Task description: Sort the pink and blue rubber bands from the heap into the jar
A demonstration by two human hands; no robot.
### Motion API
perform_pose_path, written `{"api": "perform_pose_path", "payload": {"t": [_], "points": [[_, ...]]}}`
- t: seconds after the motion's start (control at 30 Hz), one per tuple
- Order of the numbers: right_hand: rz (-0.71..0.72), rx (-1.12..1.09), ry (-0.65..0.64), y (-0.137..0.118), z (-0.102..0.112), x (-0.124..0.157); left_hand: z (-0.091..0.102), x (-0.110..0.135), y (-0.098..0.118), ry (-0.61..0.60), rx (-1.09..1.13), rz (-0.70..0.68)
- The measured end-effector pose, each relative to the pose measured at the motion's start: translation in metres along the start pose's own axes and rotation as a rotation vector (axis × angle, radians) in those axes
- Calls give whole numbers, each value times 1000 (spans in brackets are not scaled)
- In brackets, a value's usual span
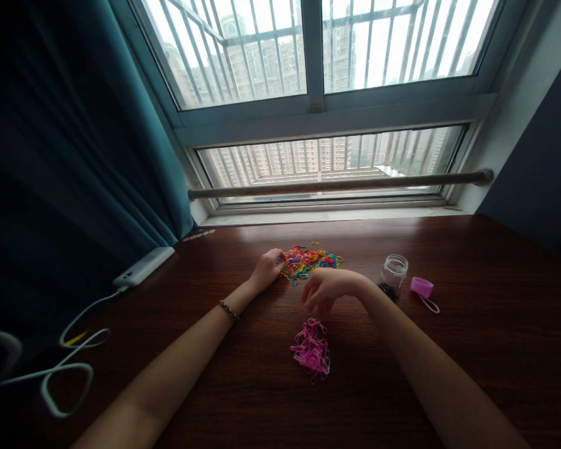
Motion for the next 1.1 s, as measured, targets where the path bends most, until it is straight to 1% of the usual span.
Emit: {"api": "perform_pose_path", "payload": {"t": [0.07,0.13,0.17,0.2,0.23,0.3,0.4,0.47,0.57,0.63,0.7,0.77,0.93,1.0,1.1], "points": [[114,77,308,3,18,-6,2,0,1,7,51,23],[210,279,656,8,33,-11,4,-1,4,21,125,21],[238,400,788,10,38,-13,5,-2,6,27,161,10],[252,515,877,13,40,-15,6,-2,8,27,194,-4],[257,611,920,16,41,-18,7,-2,10,21,224,-15],[242,738,923,22,39,-22,8,-3,15,-24,286,-29],[212,856,915,27,35,-26,10,-2,25,-174,405,-42],[183,916,937,28,35,-25,13,0,36,-331,509,-77],[134,967,977,28,34,-23,19,6,57,-645,646,-181],[93,984,1008,27,34,-21,24,11,71,-851,656,-264],[60,1000,1037,27,32,-20,27,16,81,-982,622,-335],[47,1013,1059,26,31,-19,28,19,87,-1030,595,-385],[58,1000,1125,25,34,-18,26,19,87,-1039,534,-471],[93,973,1113,26,36,-18,25,19,86,-1030,514,-516],[189,954,1035,28,37,-22,25,18,84,-1026,508,-536]]}}
Point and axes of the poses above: each hand's wrist, its own x-axis away from the middle knuckle, its own z-axis out of the back of the hand, y = z × x, the point moved 2 cm from there along -x, towards the middle knuckle, and after that the axes turned 11 degrees about -x, right-handed, at the moved point
